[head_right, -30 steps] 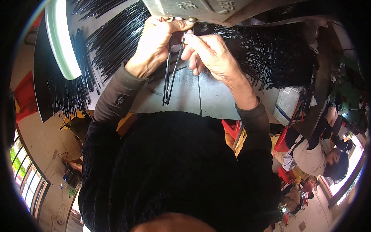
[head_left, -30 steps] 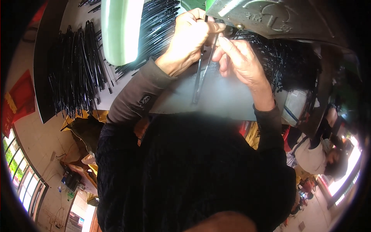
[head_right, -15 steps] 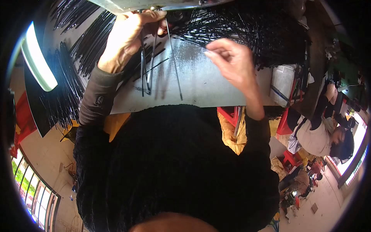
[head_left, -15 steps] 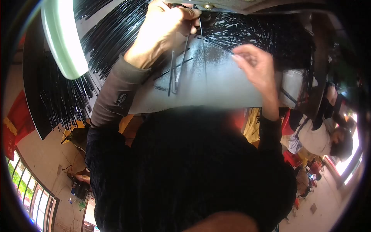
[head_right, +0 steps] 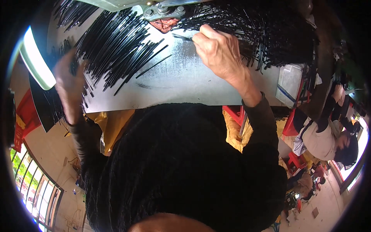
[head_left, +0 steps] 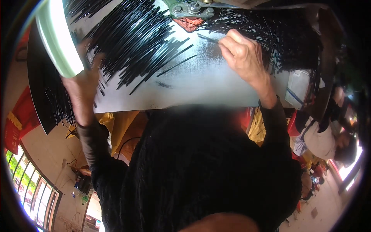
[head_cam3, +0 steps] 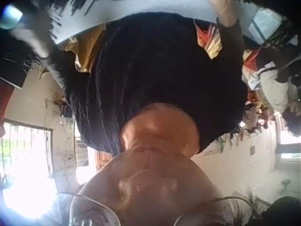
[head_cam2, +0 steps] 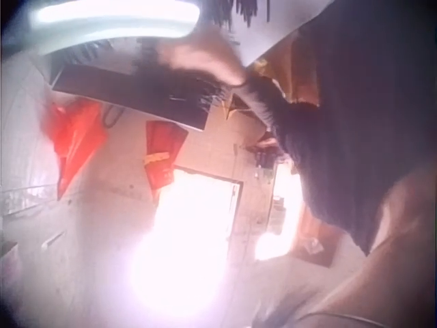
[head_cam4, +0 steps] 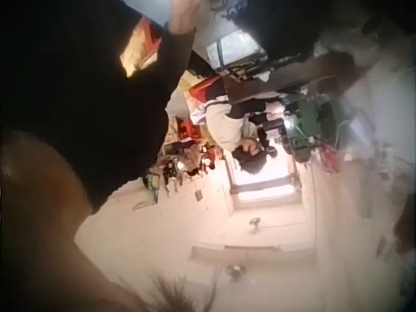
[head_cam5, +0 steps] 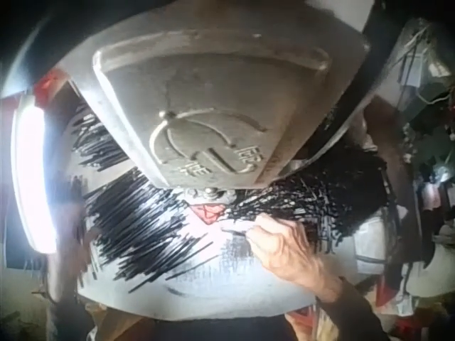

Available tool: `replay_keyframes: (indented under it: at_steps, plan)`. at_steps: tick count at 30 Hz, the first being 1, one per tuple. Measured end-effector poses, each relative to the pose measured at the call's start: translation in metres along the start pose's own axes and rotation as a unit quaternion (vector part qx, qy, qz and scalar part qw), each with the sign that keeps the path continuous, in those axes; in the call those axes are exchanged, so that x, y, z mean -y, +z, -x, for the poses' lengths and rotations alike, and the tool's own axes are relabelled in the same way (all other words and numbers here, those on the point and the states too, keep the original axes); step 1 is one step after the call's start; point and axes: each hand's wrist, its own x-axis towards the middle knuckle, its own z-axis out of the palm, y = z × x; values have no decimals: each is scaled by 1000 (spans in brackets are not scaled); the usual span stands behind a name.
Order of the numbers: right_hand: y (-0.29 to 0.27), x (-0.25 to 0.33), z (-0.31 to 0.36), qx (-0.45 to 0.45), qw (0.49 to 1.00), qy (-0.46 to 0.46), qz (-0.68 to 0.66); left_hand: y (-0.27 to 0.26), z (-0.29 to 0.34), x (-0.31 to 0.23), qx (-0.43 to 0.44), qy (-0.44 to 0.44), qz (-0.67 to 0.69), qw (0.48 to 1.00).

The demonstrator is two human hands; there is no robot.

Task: The person assembles thin black rods into a mechanical fixture for manufacturing.

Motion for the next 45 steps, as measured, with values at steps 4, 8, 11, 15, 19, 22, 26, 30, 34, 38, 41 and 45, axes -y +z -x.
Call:
replay_keyframes:
  at_steps: [4,8,11,15,19,22,26,30,34,38,41,45]
  plan:
    - [-5,13,7,19,1000,20,4,35,29,-103,48,98,258,960]
    - [-7,16,9,13,999,43,-26,62,42,-129,17,122,138,983]
    - [-13,20,10,-14,991,99,-85,67,46,-130,2,119,143,983]
    - [-18,23,7,-22,980,149,-129,65,48,-133,35,90,115,989]
    - [-16,26,3,-33,963,188,-189,54,40,-130,5,69,141,988]
    - [-11,35,-4,-63,966,173,-184,54,22,-118,3,28,301,953]
    - [18,53,-19,-98,947,155,-265,61,-17,-115,46,-55,465,883]
    - [17,63,-32,-97,947,159,-260,71,-30,-115,31,-44,443,895]
    - [16,60,-36,-93,925,202,-308,79,-32,-116,-13,-4,422,906]
    - [20,58,-38,-113,910,214,-335,80,-34,-119,3,-14,405,914]
    - [25,55,-39,-118,909,214,-337,78,-35,-119,6,-14,395,919]
    - [28,51,-39,-110,899,228,-357,80,-35,-121,-15,5,384,923]
